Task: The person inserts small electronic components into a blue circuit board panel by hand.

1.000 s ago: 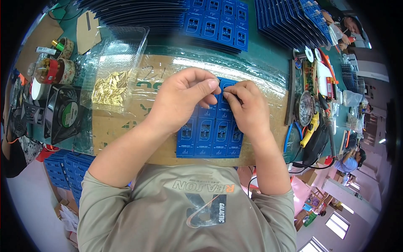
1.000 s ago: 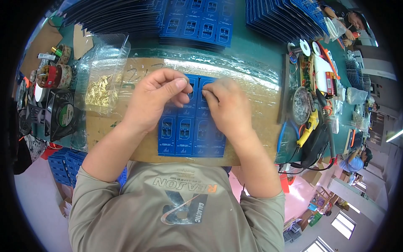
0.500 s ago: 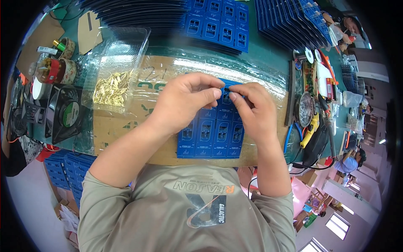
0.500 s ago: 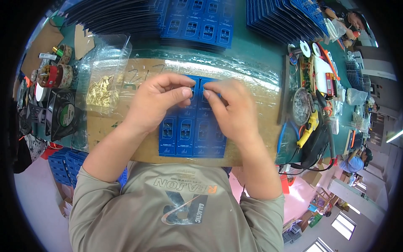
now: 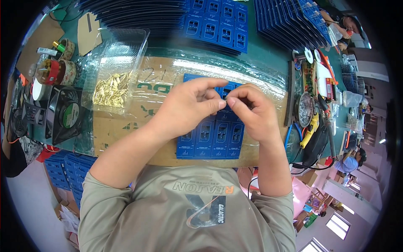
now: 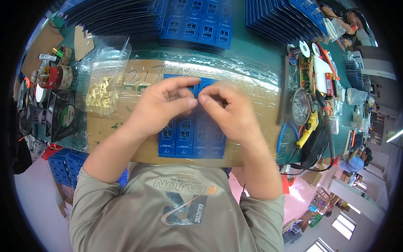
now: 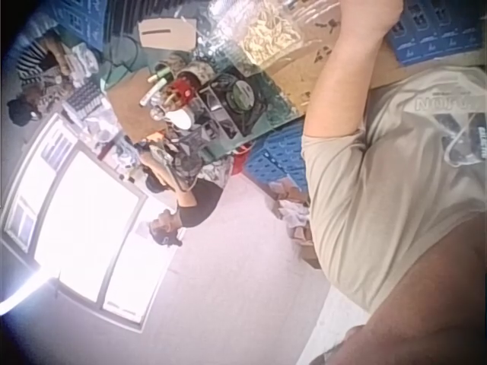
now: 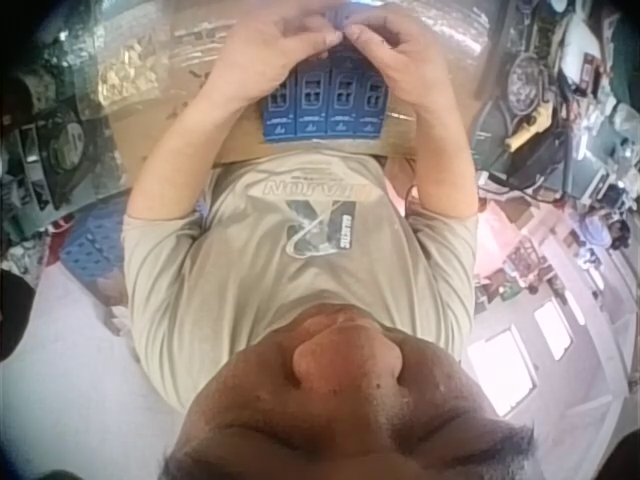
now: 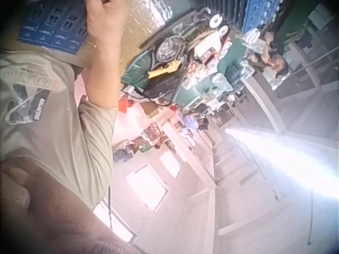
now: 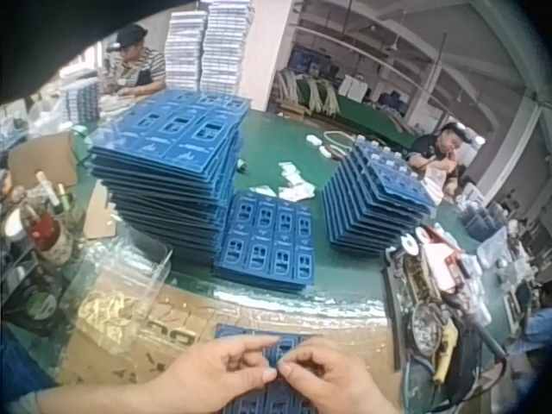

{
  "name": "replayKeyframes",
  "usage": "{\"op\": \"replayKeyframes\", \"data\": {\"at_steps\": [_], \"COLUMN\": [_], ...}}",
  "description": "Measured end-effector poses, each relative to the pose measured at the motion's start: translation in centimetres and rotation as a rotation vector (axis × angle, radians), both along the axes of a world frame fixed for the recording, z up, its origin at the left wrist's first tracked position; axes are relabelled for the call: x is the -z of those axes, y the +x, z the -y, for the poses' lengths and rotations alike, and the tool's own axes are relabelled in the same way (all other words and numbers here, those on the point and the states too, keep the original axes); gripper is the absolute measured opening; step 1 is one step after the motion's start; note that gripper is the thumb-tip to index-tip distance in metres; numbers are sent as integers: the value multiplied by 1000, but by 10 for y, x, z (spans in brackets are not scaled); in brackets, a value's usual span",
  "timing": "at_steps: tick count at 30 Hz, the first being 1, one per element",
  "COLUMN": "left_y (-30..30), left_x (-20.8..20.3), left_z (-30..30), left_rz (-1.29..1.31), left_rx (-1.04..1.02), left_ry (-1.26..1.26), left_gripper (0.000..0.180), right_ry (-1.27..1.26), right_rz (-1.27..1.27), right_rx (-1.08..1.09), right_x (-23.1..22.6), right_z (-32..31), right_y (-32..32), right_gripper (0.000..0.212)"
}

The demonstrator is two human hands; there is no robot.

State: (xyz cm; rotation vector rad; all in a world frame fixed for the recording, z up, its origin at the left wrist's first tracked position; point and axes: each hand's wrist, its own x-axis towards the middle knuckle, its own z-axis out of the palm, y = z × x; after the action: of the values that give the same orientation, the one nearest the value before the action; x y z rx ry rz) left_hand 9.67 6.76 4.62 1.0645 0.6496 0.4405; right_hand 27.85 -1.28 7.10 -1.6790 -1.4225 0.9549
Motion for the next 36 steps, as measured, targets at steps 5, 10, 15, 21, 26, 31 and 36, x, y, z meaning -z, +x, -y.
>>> {"op": "replayKeyframes", "data": {"at_steps": [5, 10, 15, 21, 26, 31, 36], "left_y": [0, -1, -1, -1, -2, -2, 1], "left_x": [-2, -1, -1, -2, 0, 2, 7], "left_z": [-5, -6, -5, -5, -6, -6, -4], "left_rz": [-14, 33, 53, 55, 61, 59, 48], "left_rx": [-145, -167, -168, -163, -164, -165, -179], "left_ry": [53, 32, 12, 3, -8, -2, 46], "left_gripper": [42, 41, 41, 40, 40, 40, 41], "right_ry": [-36, -19, -1, 43, 13, 105, 225], "right_rz": [288, 350, 423, 478, 517, 544, 635], "right_rx": [130, 86, 66, 13, -3, -34, -84], "right_x": [13, 21, 21, 20, 18, 22, 21], "right_z": [-7, -8, -9, -10, -9, -9, -5], "right_y": [10, 9, 7, 9, 6, 4, 3], "right_gripper": [13, 11, 10, 10, 10, 9, 11]}}
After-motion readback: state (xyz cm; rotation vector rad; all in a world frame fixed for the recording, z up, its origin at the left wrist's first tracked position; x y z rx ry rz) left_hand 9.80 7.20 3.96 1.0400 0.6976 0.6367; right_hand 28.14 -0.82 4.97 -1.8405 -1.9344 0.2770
